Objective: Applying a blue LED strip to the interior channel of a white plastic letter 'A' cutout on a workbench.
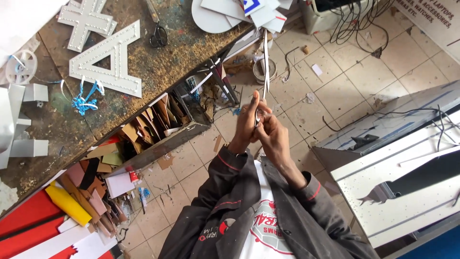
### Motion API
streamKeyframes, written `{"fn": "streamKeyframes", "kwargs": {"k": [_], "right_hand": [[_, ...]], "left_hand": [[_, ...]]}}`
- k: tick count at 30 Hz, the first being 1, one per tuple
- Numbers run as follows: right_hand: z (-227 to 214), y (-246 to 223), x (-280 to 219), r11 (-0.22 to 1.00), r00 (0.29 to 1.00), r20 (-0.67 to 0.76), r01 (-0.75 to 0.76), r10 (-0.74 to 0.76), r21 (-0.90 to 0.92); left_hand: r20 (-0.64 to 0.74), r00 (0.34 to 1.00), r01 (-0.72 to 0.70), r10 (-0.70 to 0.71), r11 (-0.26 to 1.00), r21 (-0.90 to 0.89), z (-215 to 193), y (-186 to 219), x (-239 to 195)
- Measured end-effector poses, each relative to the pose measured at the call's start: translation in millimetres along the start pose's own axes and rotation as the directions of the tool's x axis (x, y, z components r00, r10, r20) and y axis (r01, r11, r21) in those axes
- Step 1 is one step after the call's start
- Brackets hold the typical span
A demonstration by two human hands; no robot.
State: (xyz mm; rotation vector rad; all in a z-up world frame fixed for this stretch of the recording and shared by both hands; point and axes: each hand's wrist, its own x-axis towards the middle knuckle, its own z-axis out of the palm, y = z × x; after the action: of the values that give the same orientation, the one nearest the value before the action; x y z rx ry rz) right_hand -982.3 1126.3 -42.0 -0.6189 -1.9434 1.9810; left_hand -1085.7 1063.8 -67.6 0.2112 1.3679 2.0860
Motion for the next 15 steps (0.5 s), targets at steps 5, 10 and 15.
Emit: {"fn": "streamKeyframes", "kwargs": {"k": [5,10,15], "right_hand": [[-18.1,23.1,-4.9,0.994,0.997,-0.021,-0.076,0.074,-0.082],[-20.3,34.6,-13.6,0.976,0.991,-0.034,-0.123,0.131,0.182],[-8.2,41.9,-8.5,0.976,0.990,-0.138,0.042,-0.012,0.212]], "left_hand": [[0.032,0.998,0.060,-0.059,0.998,-0.007,-2.3,-31.7,10.8],[0.004,0.994,0.110,-0.110,0.989,-0.103,-3.3,-26.5,8.3],[0.098,0.974,0.218,-0.206,0.966,-0.136,1.4,-26.2,15.8]]}}
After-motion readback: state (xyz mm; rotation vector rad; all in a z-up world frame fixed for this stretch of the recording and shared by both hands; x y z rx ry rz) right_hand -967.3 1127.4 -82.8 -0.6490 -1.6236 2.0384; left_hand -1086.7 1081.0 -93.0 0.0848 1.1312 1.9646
